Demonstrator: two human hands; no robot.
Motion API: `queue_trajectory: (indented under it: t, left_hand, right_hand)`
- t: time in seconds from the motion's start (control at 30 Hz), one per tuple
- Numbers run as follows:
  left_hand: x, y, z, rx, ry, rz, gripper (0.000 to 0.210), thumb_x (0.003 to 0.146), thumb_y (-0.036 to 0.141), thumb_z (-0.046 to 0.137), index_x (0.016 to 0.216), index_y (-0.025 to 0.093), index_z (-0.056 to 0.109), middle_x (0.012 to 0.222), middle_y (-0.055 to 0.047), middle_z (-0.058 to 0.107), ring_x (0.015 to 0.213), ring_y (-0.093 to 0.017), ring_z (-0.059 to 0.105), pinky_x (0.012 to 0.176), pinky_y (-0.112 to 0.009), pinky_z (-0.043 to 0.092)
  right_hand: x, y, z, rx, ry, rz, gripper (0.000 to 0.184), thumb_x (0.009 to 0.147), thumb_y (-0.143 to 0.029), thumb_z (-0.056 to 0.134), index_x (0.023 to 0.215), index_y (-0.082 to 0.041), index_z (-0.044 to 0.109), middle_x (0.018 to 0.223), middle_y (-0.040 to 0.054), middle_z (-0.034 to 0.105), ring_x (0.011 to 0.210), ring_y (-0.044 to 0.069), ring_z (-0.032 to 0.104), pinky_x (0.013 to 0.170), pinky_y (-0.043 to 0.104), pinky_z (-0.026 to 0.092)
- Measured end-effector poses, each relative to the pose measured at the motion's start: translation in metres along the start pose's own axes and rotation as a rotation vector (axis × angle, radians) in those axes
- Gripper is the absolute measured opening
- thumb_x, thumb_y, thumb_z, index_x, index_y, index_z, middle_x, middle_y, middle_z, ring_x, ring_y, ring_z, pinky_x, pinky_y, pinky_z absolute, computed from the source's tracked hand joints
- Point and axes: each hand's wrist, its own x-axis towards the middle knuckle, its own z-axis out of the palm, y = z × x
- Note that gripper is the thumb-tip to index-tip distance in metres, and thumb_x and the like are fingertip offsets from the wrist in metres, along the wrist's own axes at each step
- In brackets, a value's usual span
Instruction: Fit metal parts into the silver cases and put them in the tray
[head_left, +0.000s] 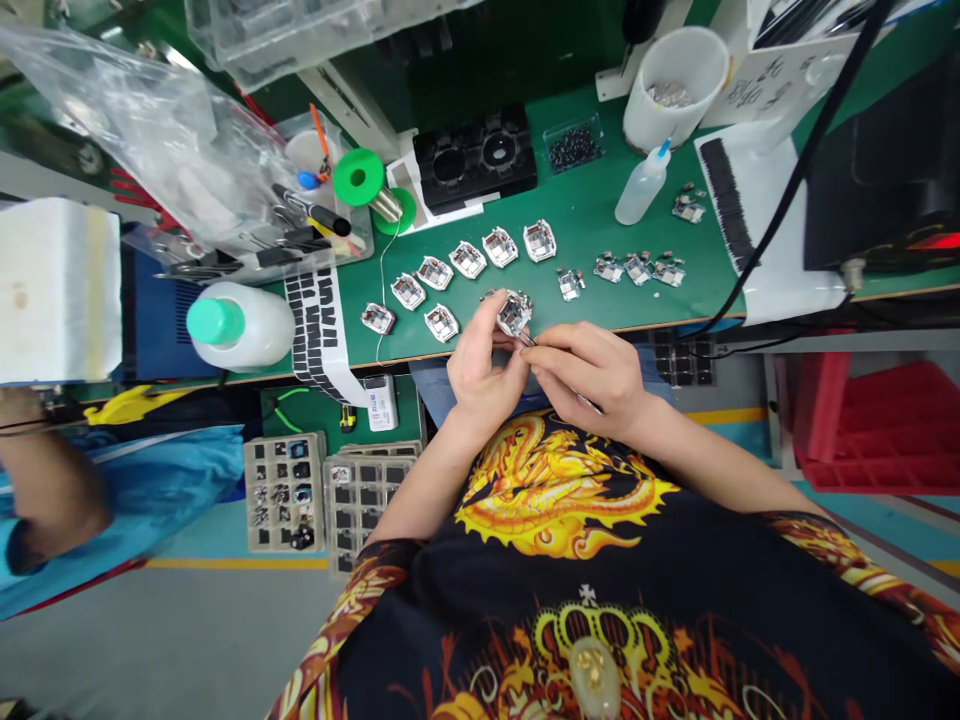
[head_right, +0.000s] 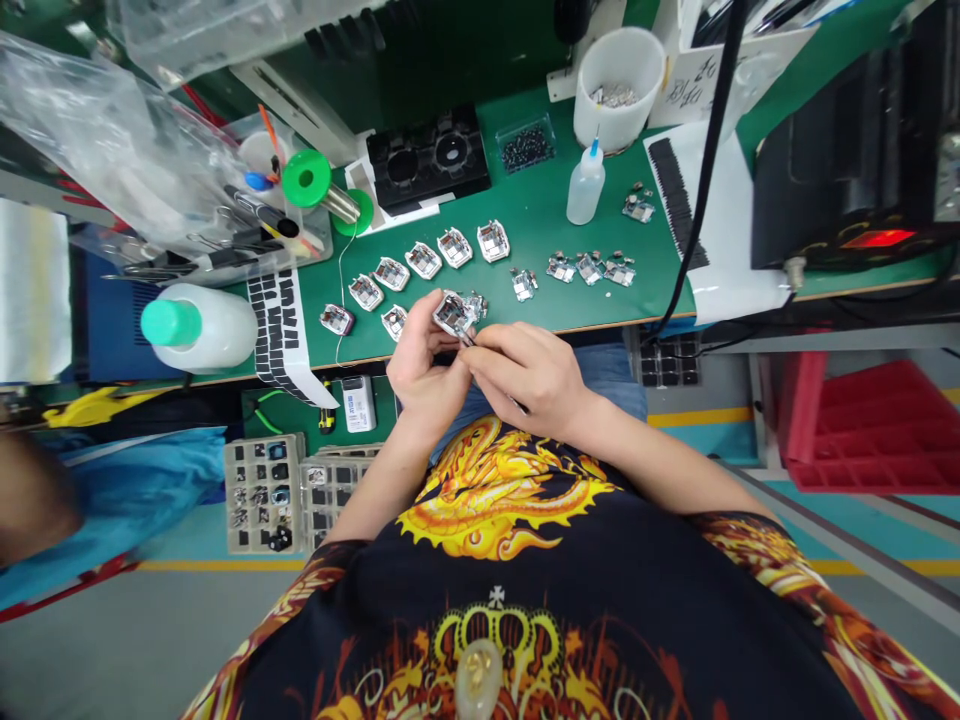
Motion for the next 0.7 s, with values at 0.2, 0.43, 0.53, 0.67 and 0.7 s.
queue_trajectory:
  t: [0.2,0.43,0.53,0.67,0.7]
  left_hand:
    - [0.003,0.004,-0.003,0.041,-0.004,-0.001,0.055,0.101,0.032,0.069,0.155,0.025,0.059,0.143,-0.008,0.074,0.089,-0.014,0.076,0.084,-0.030,0.068]
    - [0.006,0.003,-0.002,0.077,0.032,-0.014,0.053,0.097,0.029,0.071,0.149,0.023,0.062,0.132,-0.006,0.078,0.087,-0.014,0.078,0.082,-0.029,0.070]
    - [0.007,0.000,-0.002,0.092,0.029,-0.049,0.055,0.092,0.021,0.072,0.146,0.022,0.063,0.119,-0.004,0.081,0.084,-0.015,0.079,0.081,-0.029,0.070]
    - [0.009,-0.002,-0.004,0.091,0.026,-0.106,0.059,0.088,0.018,0.075,0.146,0.022,0.063,0.109,-0.002,0.081,0.081,-0.016,0.078,0.078,-0.029,0.069]
    - [0.010,-0.002,-0.004,0.089,0.024,-0.118,0.059,0.088,0.018,0.075,0.146,0.022,0.062,0.107,-0.002,0.081,0.080,-0.016,0.078,0.078,-0.029,0.068]
  right_hand:
    - [0.001,-0.001,0.001,0.039,0.020,0.037,0.028,0.104,-0.019,0.064,0.129,-0.026,0.073,0.115,0.0069,0.078,0.098,0.021,0.075,0.085,0.038,0.063]
    - [0.004,-0.004,0.004,0.008,0.031,0.042,0.025,0.105,-0.019,0.063,0.128,-0.025,0.073,0.115,0.0070,0.079,0.099,0.022,0.075,0.084,0.038,0.062]
    - [0.005,-0.006,0.009,-0.108,0.003,0.005,0.023,0.106,-0.019,0.062,0.125,-0.024,0.073,0.114,0.0075,0.079,0.096,0.022,0.073,0.082,0.039,0.060]
    - [0.002,-0.008,0.016,-0.225,0.004,-0.071,0.024,0.106,-0.017,0.060,0.126,-0.020,0.073,0.118,0.0107,0.080,0.098,0.024,0.072,0.079,0.040,0.059]
    - [0.002,-0.008,0.017,-0.231,0.013,-0.081,0.024,0.106,-0.016,0.060,0.127,-0.020,0.072,0.119,0.0114,0.080,0.099,0.024,0.072,0.079,0.040,0.059]
